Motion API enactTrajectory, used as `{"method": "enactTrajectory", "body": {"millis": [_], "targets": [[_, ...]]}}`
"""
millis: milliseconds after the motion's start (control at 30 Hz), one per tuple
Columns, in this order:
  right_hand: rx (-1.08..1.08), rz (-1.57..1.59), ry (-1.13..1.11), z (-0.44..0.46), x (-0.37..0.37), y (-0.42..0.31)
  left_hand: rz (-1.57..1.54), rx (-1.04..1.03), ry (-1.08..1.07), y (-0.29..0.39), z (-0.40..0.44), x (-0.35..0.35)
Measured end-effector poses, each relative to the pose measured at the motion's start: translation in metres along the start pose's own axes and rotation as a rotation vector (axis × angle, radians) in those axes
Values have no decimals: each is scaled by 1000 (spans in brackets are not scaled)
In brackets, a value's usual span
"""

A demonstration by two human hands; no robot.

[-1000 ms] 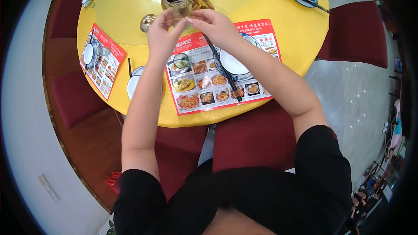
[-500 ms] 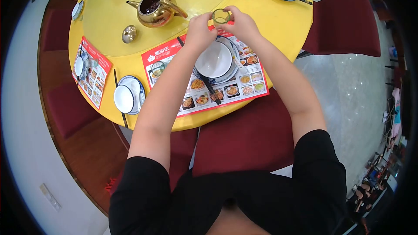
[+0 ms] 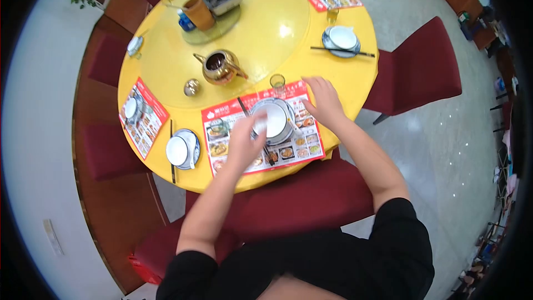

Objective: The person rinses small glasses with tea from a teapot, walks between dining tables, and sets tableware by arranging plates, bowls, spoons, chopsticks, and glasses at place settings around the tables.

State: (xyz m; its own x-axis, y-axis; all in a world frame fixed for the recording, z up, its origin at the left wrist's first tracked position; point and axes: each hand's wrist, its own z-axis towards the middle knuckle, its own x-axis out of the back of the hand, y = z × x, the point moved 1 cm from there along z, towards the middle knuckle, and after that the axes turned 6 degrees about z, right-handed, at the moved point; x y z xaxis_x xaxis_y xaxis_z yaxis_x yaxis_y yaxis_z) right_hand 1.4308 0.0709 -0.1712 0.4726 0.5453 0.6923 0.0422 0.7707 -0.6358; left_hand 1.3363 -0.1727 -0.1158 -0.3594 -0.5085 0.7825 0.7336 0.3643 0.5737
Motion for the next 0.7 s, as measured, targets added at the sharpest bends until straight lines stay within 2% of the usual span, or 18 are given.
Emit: {"method": "enactTrajectory", "body": {"millis": [33,100,133,200,233,300,400,500,600,700], "targets": [[32,-10,-12,-21,27,-8,-59,66,-76,24,-33,13],[28,-54,-16,-73,79,-19,-43,-24,-140,74,-102,33],[-36,-58,-64,-101,102,-15,-87,15,-298,91,-128,38],[-217,-42,-117,-161,140,-20,30,-51,-325,106,-186,28],[-332,-23,-119,-192,154,-30,146,-84,-306,118,-203,26],[-398,-54,27,-257,160,-49,275,-136,-197,129,-225,21],[-402,-31,84,-326,139,-91,289,-72,-207,125,-236,14],[-364,-14,96,-348,151,-136,274,-67,-143,125,-237,16],[-377,90,-28,-389,186,-117,256,-14,-84,143,-245,10],[-484,84,-161,-417,232,-91,316,93,-23,155,-242,-13]]}}
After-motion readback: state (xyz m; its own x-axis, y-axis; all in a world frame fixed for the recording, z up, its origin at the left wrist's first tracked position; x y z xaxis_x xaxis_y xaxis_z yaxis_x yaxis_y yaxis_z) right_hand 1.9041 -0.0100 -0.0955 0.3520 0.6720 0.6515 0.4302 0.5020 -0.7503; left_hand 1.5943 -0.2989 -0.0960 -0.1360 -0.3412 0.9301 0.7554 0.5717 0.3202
